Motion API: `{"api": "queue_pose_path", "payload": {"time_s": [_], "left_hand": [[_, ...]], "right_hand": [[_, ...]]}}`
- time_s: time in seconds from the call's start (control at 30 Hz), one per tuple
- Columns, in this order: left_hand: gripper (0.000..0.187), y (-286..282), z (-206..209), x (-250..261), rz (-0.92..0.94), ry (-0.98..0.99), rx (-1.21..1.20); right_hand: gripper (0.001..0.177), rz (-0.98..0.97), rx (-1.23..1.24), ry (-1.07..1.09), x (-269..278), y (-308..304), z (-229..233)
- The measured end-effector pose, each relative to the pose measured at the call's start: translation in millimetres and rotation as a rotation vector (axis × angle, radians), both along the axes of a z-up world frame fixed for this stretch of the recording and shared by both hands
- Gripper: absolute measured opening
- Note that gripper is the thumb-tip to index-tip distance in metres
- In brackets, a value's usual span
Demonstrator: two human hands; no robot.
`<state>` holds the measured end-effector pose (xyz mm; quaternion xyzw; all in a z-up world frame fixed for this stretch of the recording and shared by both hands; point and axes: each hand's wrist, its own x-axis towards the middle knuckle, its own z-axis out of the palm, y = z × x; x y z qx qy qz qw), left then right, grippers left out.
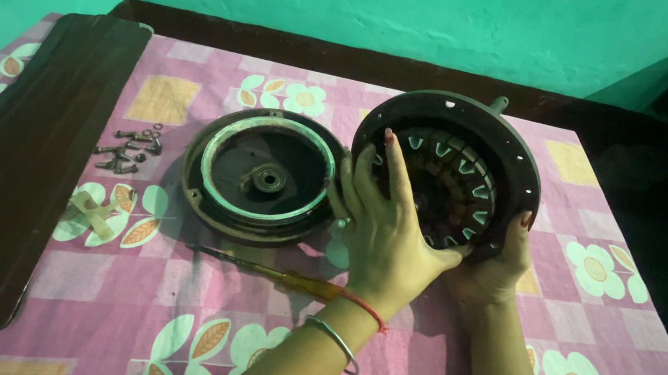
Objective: The person assembles a ceiling fan motor by placing the stator into the housing, inserting the rotor, and securing the cover with screws using a screwdriver. The person then attaches the fan blades to the motor housing.
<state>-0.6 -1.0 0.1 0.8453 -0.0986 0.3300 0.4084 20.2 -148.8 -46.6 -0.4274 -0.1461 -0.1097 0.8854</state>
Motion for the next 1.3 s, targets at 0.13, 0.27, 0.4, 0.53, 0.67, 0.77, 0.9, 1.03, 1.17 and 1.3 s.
{"api": "queue_pose_path", "payload": {"time_s": [0.13, 0.27, 0.4, 0.53, 0.67, 0.77, 0.9, 1.03, 1.17, 1.3], "left_hand": [[0.152, 3.0, 0.0, 3.2, -0.004, -0.049, 0.055], [0.152, 5.9, 0.3, 5.9, -0.031, -0.055, 0.086], [0.154, 8.6, 1.4, 7.7, -0.048, -0.019, 0.116], [0.154, 7.7, 1.8, 7.4, -0.041, 0.020, 0.111], [0.154, 1.4, 2.5, 2.8, -0.035, 0.048, 0.004], [0.155, -7.0, 3.6, 0.2, -0.041, 0.069, -0.127], [0.157, -6.5, 4.5, -2.9, -0.042, 0.050, -0.111], [0.152, -2.2, 4.4, -1.4, -0.013, 0.009, 0.043], [0.152, -0.7, 2.8, 3.6, -0.039, 0.049, 0.008], [0.151, 0.2, 0.1, 6.4, -0.082, 0.027, -0.031]], "right_hand": [[0.090, 0.003, -0.024, -0.013, -0.7, 1.3, 2.1], [0.091, -0.014, -0.030, -0.008, -1.6, 2.3, 3.9], [0.091, 0.013, 0.000, 0.014, -2.1, 3.2, 3.7], [0.089, -0.011, -0.022, 0.006, -2.4, 1.4, 3.4], [0.088, -0.009, -0.025, 0.007, -2.5, 1.1, 3.8], [0.086, -0.005, -0.010, 0.009, -2.0, 1.7, 3.0], [0.087, -0.005, -0.011, 0.017, -3.4, 3.6, 4.0], [0.089, -0.017, -0.027, 0.046, -4.8, 4.6, 5.7], [0.089, -0.038, -0.029, 0.046, -2.7, 4.5, 4.0], [0.088, -0.045, -0.048, 0.011, 1.0, 2.6, 1.1]]}}
